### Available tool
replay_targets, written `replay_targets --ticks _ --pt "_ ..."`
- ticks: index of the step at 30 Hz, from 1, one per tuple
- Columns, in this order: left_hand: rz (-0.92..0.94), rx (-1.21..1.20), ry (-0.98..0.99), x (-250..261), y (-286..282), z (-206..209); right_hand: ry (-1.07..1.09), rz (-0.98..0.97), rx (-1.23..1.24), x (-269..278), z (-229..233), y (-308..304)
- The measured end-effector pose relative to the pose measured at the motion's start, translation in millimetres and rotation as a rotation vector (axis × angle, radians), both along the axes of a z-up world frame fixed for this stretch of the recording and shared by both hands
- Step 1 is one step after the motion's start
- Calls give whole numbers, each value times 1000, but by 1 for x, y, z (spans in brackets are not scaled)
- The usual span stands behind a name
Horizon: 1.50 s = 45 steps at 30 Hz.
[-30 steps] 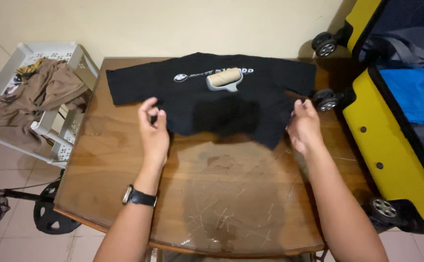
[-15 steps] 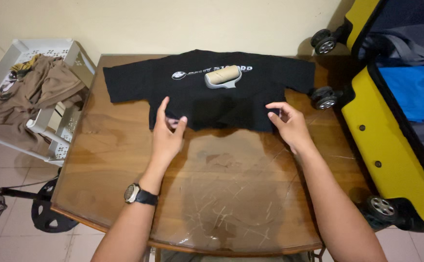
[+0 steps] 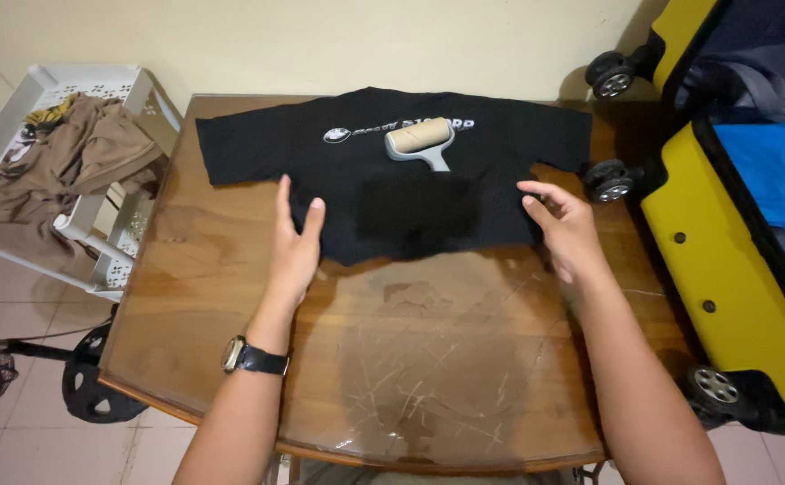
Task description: The person lays a black t-shirt flat on a wooden table and uses a lint roller to remove lint from the front and back surfaces. The person repeatedly rolls the lint roller across the shirt, adjusts the shirt's position, and continues rolling until the entire surface is covered.
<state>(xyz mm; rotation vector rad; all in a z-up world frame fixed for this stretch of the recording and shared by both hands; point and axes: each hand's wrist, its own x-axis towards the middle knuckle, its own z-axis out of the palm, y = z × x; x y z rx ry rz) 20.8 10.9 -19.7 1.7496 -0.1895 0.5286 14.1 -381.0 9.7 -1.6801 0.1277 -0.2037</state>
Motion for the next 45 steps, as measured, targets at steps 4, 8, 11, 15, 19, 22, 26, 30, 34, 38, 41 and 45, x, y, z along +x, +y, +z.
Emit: replay_targets --ticks 4,8,11,15,19,22,26,30,34,38,41,45 --pt "-17 185 149 -9 11 2 -6 58 2 1 0 -2" --pt "23 313 200 -21 23 18 22 64 -104 -4 15 -1" --pt "125 505 333 -31 32 27 152 13 -301 -20 32 2" --pt "203 875 400 -55 44 37 371 44 -379 -52 49 6" --pt "140 964 546 -77 49 52 419 116 -371 -89 58 0" --pt "78 839 619 -99 60 62 541 227 -526 -109 63 -6" --pt "-13 895 758 -114 75 69 747 424 -721 -132 79 -17" --pt "-210 841 256 -126 87 73 943 525 -796 -143 89 -30" --pt "-223 946 939 -122 77 82 835 622 -982 -133 82 -32" --pt "-43 1093 916 -90 62 87 686 392 -1452 -98 69 -21" --pt "196 1228 677 -66 42 70 448 147 -1336 -48 55 -1" --pt "333 1355 439 -48 17 39 140 -146 -1264 -5 29 14"
